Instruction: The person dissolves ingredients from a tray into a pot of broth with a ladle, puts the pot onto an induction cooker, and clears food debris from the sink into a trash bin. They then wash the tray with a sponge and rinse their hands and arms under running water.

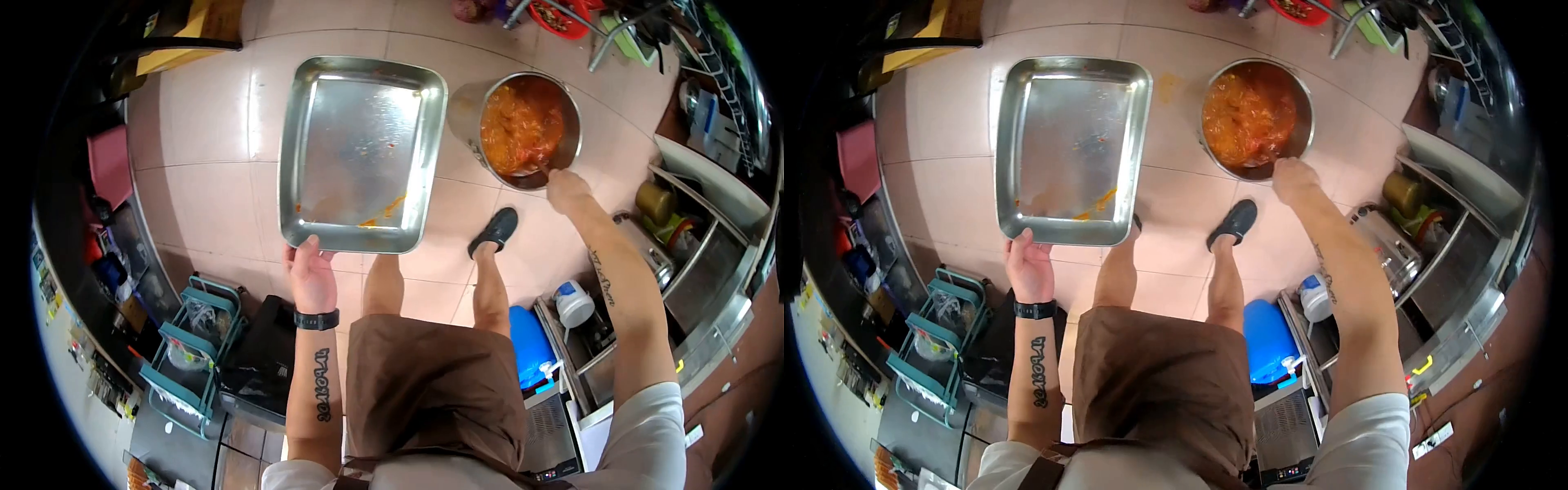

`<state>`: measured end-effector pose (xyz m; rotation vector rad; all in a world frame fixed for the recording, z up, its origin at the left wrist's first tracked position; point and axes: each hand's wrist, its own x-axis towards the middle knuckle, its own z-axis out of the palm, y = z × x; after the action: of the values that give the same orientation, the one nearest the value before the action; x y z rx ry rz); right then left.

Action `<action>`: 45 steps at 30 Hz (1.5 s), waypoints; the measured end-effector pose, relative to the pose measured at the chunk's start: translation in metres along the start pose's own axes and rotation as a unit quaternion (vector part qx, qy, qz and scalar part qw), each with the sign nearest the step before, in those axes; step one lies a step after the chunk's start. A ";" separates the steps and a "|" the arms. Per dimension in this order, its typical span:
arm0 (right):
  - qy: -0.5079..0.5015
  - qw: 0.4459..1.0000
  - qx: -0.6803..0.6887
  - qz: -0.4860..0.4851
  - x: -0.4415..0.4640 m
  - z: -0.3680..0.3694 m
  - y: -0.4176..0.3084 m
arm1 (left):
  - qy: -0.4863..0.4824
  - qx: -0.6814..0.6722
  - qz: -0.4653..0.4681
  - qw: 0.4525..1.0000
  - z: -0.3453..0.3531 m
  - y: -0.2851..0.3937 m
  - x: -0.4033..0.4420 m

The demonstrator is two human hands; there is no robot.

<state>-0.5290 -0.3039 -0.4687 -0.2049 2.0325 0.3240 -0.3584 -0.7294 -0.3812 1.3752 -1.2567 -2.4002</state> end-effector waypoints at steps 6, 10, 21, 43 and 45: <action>0.090 0.995 0.045 0.024 -0.062 -0.039 0.018 | 0.005 0.000 -0.011 1.000 0.001 0.003 -0.006; 0.118 0.992 0.018 0.029 -0.050 -0.058 0.029 | 0.006 0.003 -0.013 1.000 0.002 0.005 -0.008; 0.006 1.000 0.011 0.002 -0.003 -0.010 -0.014 | 0.019 -0.013 -0.013 1.000 -0.026 -0.001 -0.009; 0.013 0.997 0.069 0.022 -0.018 0.000 -0.004 | 0.025 -0.041 -0.018 0.999 -0.028 0.005 -0.018; 0.089 0.988 0.123 0.024 -0.034 0.015 0.011 | 0.022 -0.037 -0.020 0.999 -0.029 0.004 -0.020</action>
<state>-0.5039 -0.2887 -0.4440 -0.0325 2.2356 0.0831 -0.3259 -0.7406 -0.3717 1.4371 -1.1285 -2.4020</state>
